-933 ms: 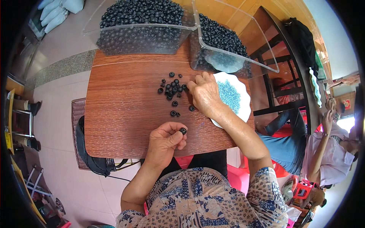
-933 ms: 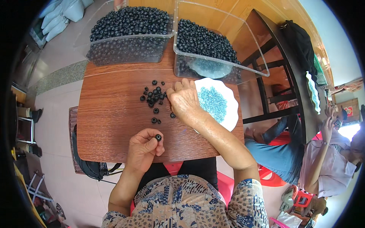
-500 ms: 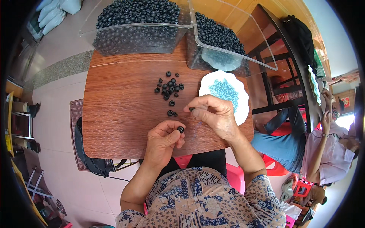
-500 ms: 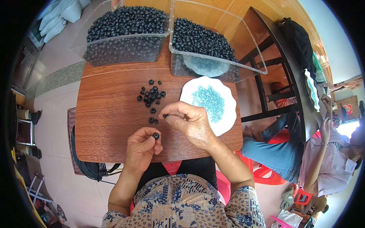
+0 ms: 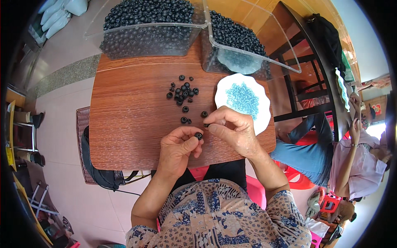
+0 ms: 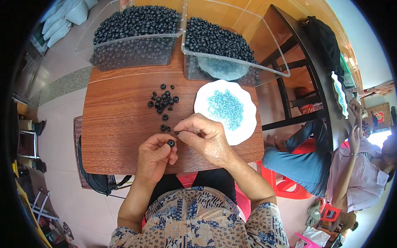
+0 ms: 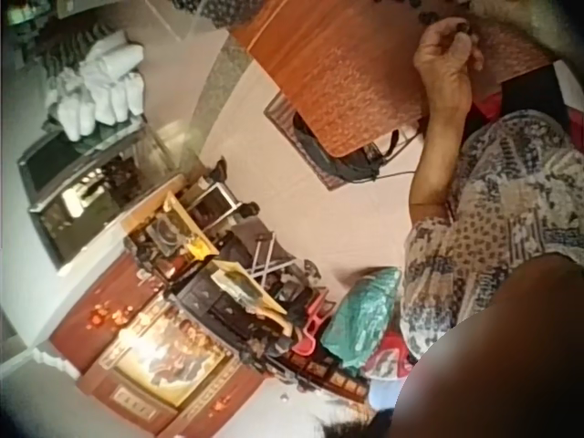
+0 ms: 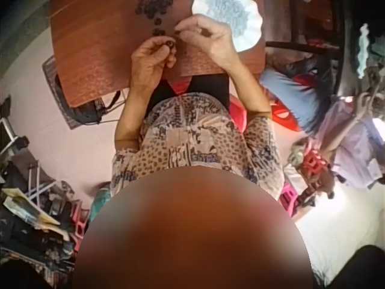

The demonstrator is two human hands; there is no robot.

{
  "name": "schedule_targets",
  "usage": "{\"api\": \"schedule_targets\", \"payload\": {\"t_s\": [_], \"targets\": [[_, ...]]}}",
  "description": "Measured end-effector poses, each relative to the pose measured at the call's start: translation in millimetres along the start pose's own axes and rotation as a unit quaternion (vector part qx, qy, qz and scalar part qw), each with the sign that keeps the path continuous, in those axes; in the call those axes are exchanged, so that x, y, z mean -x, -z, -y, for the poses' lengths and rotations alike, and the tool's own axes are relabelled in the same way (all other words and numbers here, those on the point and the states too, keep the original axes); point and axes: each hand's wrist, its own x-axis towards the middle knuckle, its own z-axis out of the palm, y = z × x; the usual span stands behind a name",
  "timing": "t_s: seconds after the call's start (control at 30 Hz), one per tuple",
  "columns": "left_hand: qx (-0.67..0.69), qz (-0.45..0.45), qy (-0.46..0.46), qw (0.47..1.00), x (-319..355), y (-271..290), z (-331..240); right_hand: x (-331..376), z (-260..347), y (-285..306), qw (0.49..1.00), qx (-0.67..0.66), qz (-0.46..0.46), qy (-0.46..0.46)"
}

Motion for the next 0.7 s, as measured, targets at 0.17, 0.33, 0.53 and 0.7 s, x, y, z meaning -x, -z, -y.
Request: {"api": "schedule_targets", "payload": {"t_s": [0.17,0.33,0.53,0.7], "targets": [[-0.005,-0.001,-0.02,1.0,-3,3,3,2,-5,-1,0.997,0.045,0.027,0.057],[-0.02,-0.002,-0.024,1.0,-5,6,5,5,5,-6,0.995,0.094,0.016,0.015],[-0.026,0.003,-0.041,0.999,-5,5,8,2,-6,-3,0.984,0.142,0.039,0.104],[-0.049,-0.006,-0.046,0.998,-4,3,7,-1,-5,-3,0.965,0.204,0.045,0.157]]}}
